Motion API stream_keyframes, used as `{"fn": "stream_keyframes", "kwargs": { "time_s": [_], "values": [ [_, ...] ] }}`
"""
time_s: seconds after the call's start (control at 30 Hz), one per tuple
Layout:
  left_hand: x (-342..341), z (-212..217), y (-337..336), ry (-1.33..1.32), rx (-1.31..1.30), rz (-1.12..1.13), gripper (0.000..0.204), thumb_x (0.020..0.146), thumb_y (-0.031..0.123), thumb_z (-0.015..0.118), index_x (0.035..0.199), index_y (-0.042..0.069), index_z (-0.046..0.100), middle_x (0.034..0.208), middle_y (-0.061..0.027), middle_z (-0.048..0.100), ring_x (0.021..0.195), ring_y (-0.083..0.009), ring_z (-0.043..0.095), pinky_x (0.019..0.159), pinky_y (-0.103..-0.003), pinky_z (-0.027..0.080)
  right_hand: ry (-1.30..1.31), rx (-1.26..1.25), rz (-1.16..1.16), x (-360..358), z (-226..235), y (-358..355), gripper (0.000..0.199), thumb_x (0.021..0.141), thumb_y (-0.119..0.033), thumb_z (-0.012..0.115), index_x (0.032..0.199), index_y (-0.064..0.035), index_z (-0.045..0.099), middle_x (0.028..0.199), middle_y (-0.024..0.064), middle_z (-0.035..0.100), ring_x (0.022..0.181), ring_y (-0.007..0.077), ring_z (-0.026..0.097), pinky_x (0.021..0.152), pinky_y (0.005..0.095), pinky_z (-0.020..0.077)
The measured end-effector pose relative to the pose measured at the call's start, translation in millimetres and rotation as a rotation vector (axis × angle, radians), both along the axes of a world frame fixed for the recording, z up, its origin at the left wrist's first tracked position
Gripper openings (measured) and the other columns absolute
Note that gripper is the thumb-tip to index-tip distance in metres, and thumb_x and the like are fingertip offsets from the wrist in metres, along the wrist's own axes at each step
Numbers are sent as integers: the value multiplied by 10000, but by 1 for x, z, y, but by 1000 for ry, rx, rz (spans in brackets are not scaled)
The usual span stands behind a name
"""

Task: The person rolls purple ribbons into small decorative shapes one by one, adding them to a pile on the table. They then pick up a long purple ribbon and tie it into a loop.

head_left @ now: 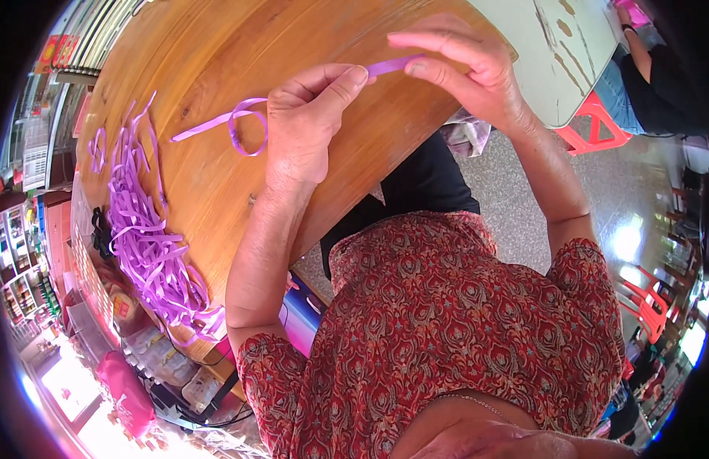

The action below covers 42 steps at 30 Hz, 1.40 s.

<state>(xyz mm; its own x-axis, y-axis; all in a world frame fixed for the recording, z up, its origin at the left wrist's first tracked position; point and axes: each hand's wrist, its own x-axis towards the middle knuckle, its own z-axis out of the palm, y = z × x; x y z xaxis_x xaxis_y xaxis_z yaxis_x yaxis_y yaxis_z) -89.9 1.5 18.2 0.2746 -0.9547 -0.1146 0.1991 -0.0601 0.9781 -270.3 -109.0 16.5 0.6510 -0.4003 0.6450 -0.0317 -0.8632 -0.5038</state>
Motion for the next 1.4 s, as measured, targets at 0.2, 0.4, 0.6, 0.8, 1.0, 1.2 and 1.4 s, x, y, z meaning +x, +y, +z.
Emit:
{"fn": "stream_keyframes", "kwargs": {
  "time_s": [0.2,0.4,0.6,0.8,1.0,1.2,1.4],
  "values": [
    [2,0,0,26,-28,-15,121,844,135,664,885,26,698,593,90,500,466,9,288,416,-179,188,45,-140,-37,-2,-8,1,310,731,-65,717,1037,-44,671,838,77,640,801,217,605,719,308,481],
    [1,1,0,-60,-55,1,117,828,101,682,908,17,697,651,75,547,537,5,386,466,-164,275,35,4,-72,-2,-4,2,216,747,-46,704,962,-34,684,787,67,626,759,203,600,679,303,475],
    [2,-1,0,-141,-111,48,115,813,46,687,919,3,695,716,53,594,612,-4,451,529,-158,339,100,37,-28,-4,4,6,131,769,-71,700,880,-9,670,776,65,619,763,181,599,680,282,461],
    [0,-5,-3,-140,-92,35,116,815,32,680,928,7,688,765,21,635,676,-17,519,585,-156,398,70,911,332,-4,-2,5,116,842,-104,641,896,-4,663,878,56,642,833,143,602,725,257,459],
    [-8,-14,-3,56,-227,84,123,832,-2,646,953,16,665,853,-4,658,753,-41,565,670,-168,443,-322,1378,607,17,-23,18,191,874,-88,604,1029,17,642,1011,112,654,944,167,611,801,278,478],
    [-14,-16,0,-91,-377,199,123,837,-13,640,954,21,663,828,12,620,725,-31,516,669,-159,409,-372,981,321,35,-21,25,198,857,-10,597,1046,8,652,1010,99,656,949,158,609,835,272,477],
    [-9,-23,-3,-318,-444,230,157,837,-9,643,980,42,684,774,37,539,675,-23,428,610,-164,358,-197,367,76,35,-14,21,228,842,37,594,1047,-30,670,943,51,650,889,140,598,785,244,465]
  ]
}}
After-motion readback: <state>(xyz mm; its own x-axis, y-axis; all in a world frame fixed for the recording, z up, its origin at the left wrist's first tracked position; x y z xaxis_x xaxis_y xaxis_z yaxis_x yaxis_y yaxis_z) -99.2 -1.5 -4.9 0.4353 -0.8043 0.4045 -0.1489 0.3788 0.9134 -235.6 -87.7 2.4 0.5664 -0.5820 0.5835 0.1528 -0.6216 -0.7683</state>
